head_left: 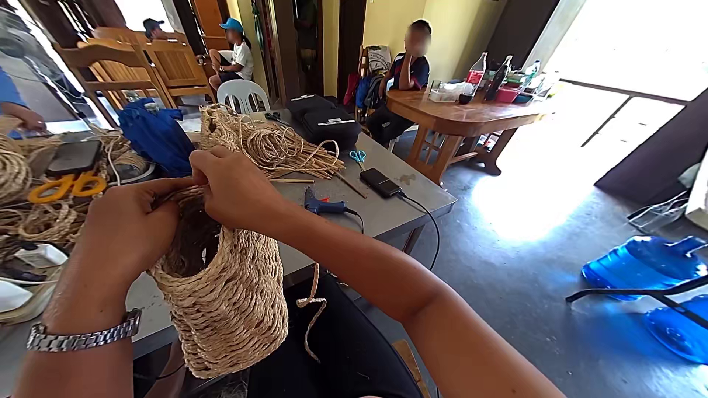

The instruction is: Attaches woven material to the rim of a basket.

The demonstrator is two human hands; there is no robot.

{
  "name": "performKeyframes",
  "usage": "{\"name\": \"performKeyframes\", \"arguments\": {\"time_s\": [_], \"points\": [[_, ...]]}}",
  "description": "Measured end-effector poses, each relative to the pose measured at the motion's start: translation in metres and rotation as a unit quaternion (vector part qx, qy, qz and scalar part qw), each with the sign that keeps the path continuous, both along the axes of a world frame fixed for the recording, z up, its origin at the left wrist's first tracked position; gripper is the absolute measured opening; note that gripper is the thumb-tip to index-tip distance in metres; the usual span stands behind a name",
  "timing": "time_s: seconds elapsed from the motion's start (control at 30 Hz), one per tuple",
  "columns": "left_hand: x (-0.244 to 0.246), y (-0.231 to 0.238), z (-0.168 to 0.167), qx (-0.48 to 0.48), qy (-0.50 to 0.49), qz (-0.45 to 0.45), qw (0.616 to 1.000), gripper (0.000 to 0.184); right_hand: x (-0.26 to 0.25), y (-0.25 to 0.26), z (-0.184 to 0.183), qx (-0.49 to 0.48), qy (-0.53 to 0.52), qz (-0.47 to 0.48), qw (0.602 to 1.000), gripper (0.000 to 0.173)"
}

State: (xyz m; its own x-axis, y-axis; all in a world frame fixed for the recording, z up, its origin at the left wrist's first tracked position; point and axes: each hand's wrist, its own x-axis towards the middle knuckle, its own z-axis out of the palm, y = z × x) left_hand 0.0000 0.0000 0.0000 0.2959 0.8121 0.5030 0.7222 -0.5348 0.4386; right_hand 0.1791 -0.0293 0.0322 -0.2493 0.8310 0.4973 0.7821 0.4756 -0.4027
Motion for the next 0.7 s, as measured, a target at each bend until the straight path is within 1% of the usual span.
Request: {"name": "performKeyframes", "arguments": {"time_s": [0.23, 0.7], "points": [[0.0061, -0.0106, 0.0082, -0.007, 0.003, 0.013, 1.0, 0.031, -0.0003, 0.0015, 0.0001, 0.002, 0.001, 0.005, 1.0, 0.019], [0.0081, -0.01, 0.009, -0.008, 0.005, 0.014, 1.0, 0.032, 0.0002, 0.0011, 0.0013, 0.001, -0.01, 0.002, 1.0, 0.018]]}}
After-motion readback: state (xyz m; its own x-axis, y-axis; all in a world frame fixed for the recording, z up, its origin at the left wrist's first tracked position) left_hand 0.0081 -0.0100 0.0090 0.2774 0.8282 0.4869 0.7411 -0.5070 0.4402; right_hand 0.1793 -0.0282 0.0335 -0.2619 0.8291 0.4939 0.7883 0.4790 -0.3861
